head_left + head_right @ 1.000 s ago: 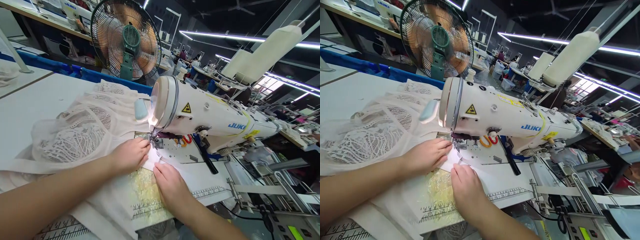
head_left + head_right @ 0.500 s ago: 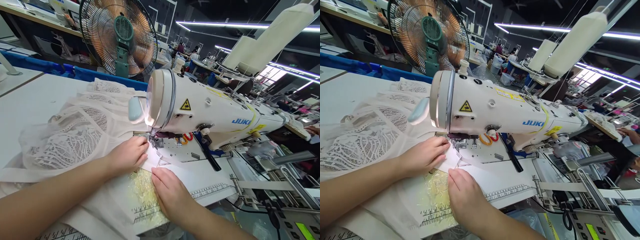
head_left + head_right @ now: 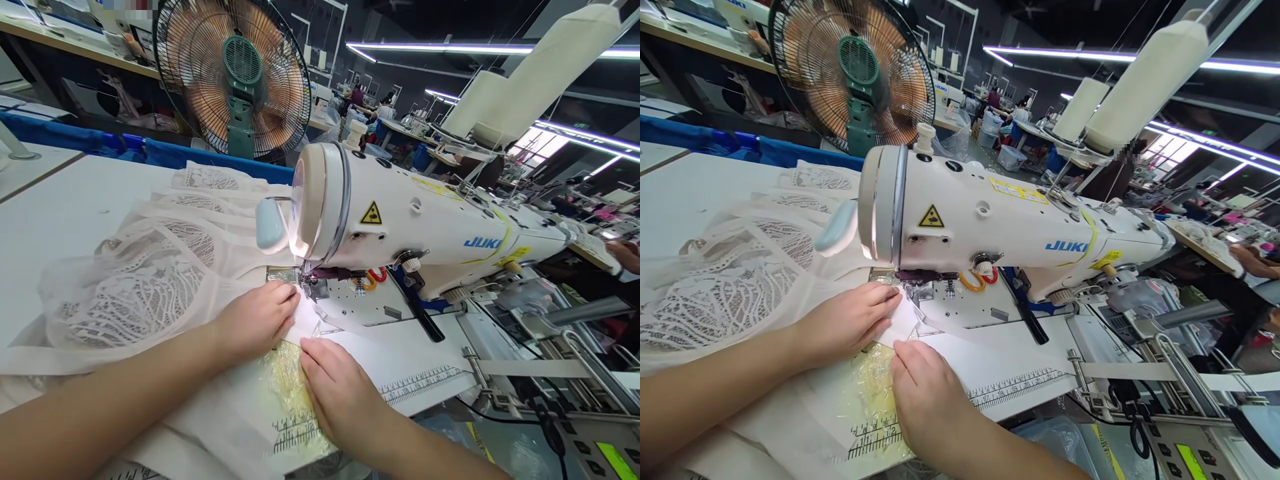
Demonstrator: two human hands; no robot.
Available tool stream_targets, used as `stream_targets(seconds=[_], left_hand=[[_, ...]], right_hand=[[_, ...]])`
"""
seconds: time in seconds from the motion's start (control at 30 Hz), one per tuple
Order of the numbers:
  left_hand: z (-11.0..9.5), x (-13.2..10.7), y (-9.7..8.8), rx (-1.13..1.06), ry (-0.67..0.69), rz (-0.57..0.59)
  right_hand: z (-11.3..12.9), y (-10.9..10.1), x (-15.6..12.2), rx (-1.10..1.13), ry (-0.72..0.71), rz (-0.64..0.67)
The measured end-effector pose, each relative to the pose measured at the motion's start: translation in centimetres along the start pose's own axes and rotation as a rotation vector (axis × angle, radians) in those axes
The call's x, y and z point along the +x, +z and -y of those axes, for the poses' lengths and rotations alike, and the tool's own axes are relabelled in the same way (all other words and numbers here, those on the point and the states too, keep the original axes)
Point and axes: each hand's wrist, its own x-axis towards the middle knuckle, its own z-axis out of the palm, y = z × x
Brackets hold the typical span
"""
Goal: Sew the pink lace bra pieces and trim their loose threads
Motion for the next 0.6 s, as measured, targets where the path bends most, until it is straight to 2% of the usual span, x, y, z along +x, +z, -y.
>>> stream_targets(seconds=[0.23,0.43,0.6], left_hand=[[0.5,0.1,0.1,0.05,0.005,0.001],[2.0,0.8,0.4,0.095,0.053,-0.113],[-0.1,-0.7,0.0,0.107,0.106,-0.138]], right_hand=[[-0.1,0.2,0.6,-0.012,0.034,0.005],[-0.2,0.1,2.0,-0.008,0.06,0.064],[-0.2,0.3,2.6,0.013,0.105,0.093]])
